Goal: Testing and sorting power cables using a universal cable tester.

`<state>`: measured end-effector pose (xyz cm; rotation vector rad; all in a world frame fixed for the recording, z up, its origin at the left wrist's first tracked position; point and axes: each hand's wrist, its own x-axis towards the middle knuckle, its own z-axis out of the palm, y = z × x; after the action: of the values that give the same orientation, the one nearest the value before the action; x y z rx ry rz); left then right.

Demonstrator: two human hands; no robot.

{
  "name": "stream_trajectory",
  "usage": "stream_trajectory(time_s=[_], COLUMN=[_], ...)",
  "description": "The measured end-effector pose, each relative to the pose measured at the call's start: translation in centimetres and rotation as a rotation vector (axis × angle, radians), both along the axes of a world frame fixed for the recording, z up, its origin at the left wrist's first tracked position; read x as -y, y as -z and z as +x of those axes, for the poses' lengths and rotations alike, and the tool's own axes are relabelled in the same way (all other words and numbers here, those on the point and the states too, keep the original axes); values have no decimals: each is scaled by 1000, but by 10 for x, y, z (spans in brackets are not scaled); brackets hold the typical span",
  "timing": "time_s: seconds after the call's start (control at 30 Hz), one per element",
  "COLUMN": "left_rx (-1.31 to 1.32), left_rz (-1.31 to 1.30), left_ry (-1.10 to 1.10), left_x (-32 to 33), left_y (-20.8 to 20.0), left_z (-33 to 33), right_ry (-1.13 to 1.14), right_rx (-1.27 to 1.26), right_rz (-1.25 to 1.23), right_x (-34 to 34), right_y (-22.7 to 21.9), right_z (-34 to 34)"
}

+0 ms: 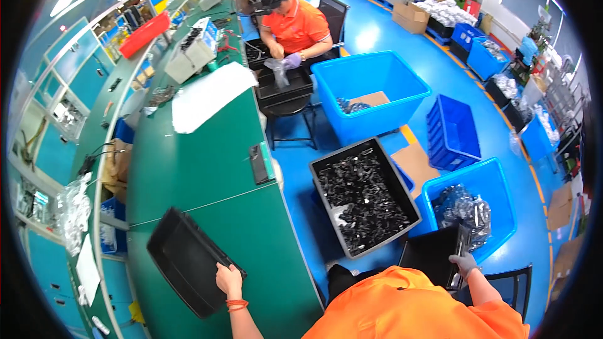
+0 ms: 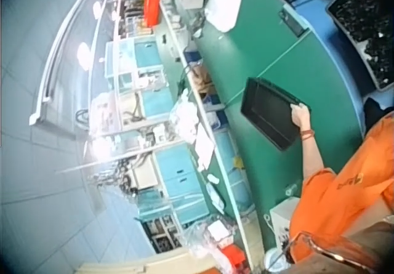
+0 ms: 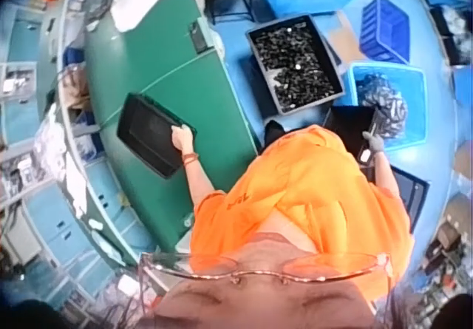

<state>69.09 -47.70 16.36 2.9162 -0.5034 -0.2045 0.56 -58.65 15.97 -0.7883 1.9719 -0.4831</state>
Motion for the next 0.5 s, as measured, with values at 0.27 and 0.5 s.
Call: stream_trajectory(time_s=[0.27,0.5], left_rx=[51,401], left_rz=[81,-112], left_ry=[437,597], left_x=[96,109], left_y=[-16,-18], left_z=[-11,-99], right_ry=[-119,63], right_rx=[-168,408], right_rz=[-319,-433], right_x=[162,321], right_y=[-164,-26], right_z=[50,59])
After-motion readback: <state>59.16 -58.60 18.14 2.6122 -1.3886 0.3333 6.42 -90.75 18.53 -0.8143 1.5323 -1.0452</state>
